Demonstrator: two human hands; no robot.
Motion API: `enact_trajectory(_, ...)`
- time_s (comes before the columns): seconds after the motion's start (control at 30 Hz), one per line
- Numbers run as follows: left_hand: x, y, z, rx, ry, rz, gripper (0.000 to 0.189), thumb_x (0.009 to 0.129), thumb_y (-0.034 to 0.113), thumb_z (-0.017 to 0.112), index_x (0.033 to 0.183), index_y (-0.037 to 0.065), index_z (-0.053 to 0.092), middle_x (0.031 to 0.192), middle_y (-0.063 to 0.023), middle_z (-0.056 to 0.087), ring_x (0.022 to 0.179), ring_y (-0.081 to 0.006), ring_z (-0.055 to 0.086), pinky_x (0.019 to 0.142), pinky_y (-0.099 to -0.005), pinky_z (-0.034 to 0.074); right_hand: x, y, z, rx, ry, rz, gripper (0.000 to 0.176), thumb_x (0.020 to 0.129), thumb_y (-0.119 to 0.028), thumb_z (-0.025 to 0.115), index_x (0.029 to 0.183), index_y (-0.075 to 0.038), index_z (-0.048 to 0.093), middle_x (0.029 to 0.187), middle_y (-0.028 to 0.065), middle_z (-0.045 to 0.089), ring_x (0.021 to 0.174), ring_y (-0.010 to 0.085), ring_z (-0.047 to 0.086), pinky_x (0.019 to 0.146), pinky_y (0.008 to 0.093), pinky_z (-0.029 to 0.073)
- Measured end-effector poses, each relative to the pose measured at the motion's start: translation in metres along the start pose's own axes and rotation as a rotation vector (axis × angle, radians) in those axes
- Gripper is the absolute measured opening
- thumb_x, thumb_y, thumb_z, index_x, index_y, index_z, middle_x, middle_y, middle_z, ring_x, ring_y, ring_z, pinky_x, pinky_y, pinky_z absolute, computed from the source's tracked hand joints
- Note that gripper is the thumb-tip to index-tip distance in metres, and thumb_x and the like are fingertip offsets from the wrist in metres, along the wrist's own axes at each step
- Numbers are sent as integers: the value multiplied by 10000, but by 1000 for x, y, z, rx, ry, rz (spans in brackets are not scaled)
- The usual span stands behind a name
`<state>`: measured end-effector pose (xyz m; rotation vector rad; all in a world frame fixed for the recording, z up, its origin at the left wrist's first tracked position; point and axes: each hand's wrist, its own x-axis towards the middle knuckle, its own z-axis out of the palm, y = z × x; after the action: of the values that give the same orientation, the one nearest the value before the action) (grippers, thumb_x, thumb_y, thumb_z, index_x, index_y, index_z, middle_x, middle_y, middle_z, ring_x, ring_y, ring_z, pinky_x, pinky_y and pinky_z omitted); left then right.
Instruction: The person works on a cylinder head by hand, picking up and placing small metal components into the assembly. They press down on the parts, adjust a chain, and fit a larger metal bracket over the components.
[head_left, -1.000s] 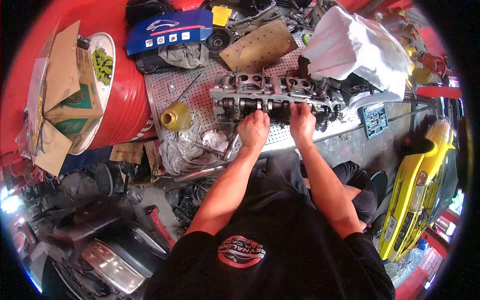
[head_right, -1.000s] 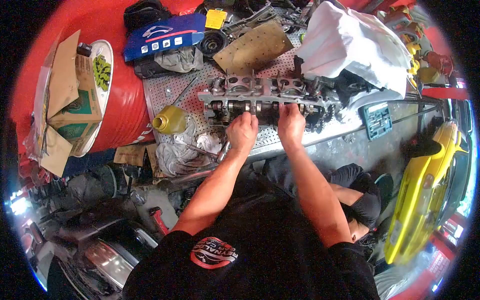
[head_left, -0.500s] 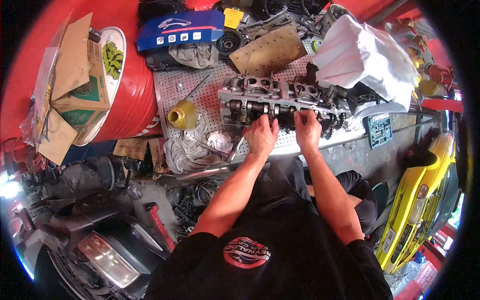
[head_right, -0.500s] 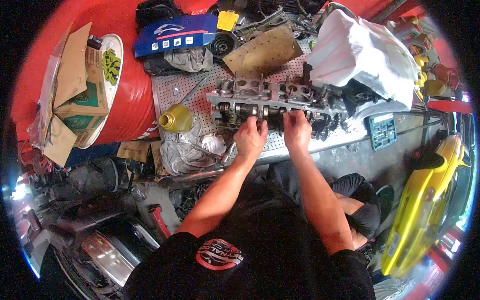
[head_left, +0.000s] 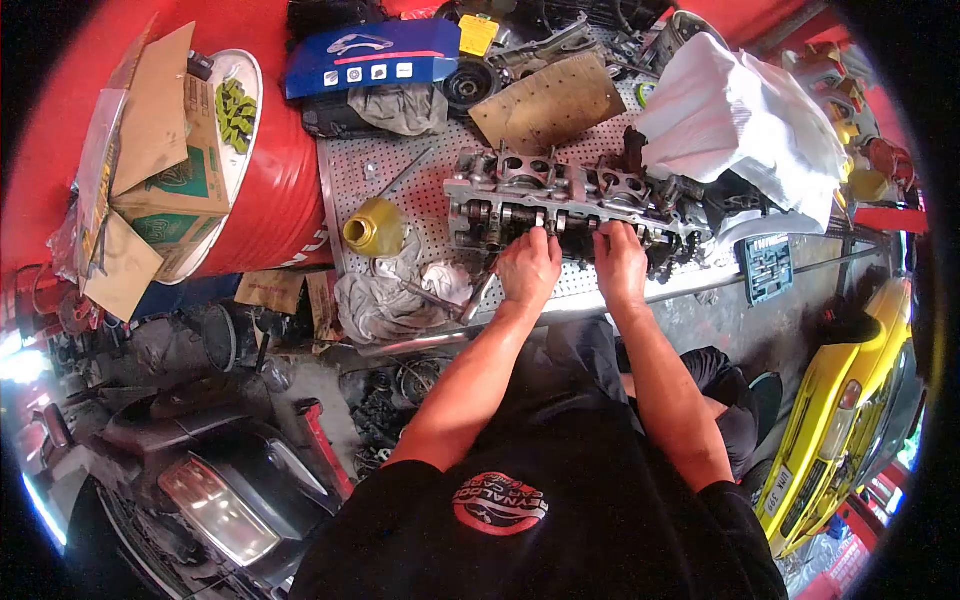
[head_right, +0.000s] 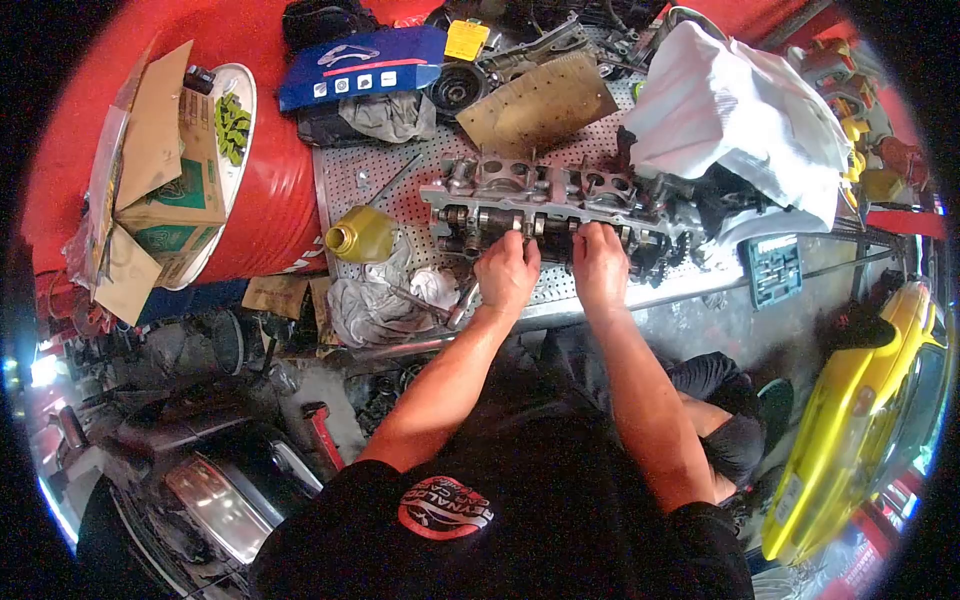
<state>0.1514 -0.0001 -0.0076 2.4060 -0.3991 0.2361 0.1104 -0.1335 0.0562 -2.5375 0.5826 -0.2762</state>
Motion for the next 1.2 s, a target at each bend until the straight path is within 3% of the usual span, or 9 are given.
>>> enact_trajectory(0.13, -4, -2, -2, 9, -43, -27, 204, 793, 218, 647, 801, 58, 520, 670, -122, 618, 604, -317, 621, 536, -419, 492, -2, 6, -7, -119, 30, -256, 221, 764, -16, 589, 979, -66, 603, 915, 107, 571, 902, 317, 559, 727, 416, 476)
enact_trajectory(0.33, -3, 4, -1, -49, 69, -17, 196, 803, 206, 628, 737, 61, 512, 633, -128, 602, 589, -318, 612, 532, -423, 483, -3, 2, 1, 67, 169, -149, 191, 727, 20, 601, 910, -34, 617, 928, 121, 562, 883, 322, 553, 726, 408, 478)
enact_trajectory(0.43, -4, 1, 2, 10, -78, -73, 185, 782, 201, 647, 799, 59, 529, 676, -132, 615, 612, -326, 616, 555, -423, 489, -2, 10, -1, 38, 54, -198, 184, 730, 26, 593, 903, -31, 617, 945, 125, 560, 890, 327, 554, 735, 396, 481)
enact_trajectory(0.53, -1, -1, -4, -4, -23, 9, 188, 772, 196, 654, 787, 58, 528, 669, -126, 610, 606, -329, 612, 557, -430, 486, -2, 12, -7, -41, 47, -397, 194, 725, 37, 586, 905, -30, 615, 951, 131, 552, 867, 332, 559, 732, 389, 486)
enact_trajectory(0.63, 3, 7, -10, -42, 71, -9, 183, 788, 190, 632, 730, 60, 517, 638, -136, 598, 597, -321, 608, 544, -437, 478, -4, 11, -3, -4, 149, -384, 177, 733, 38, 593, 895, -30, 610, 951, 129, 546, 839, 324, 563, 704, 398, 490)
enact_trajectory(0.8, -5, -5, 5, 43, -49, 29, 220, 771, 223, 650, 843, 65, 515, 657, -114, 597, 595, -301, 608, 531, -417, 487, -10, 7, 3, 194, 163, 223, 229, 765, -197, 719, 904, -43, 624, 838, 135, 574, 744, 328, 579, 649, 387, 479)
enact_trajectory(0.93, 1, 1, -7, 40, -18, 52, 256, 769, 236, 656, 849, 57, 491, 651, -124, 589, 587, -308, 601, 531, -424, 484, -14, 14, 7, 22, -7, 323, 312, 801, -339, 666, 829, -29, 648, 783, 142, 592, 719, 323, 599, 638, 407, 466)
enact_trajectory(1.07, -1, 1, 0, 16, 14, 61, 256, 771, 231, 655, 811, 55, 474, 626, -129, 572, 574, -316, 591, 540, -433, 482, -17, 19, 19, 53, 78, 188, 243, 814, -283, 640, 815, -41, 651, 752, 146, 606, 681, 355, 600, 619, 436, 465)
enact_trajectory(1.2, 0, -1, -3, 60, -32, 40, 218, 787, 227, 650, 757, 62, 511, 629, -126, 604, 571, -321, 608, 520, -428, 481, -13, 10, 20, -78, 53, 283, 260, 802, -291, 643, 755, -35, 640, 758, 166, 618, 699, 373, 605, 633, 452, 470)
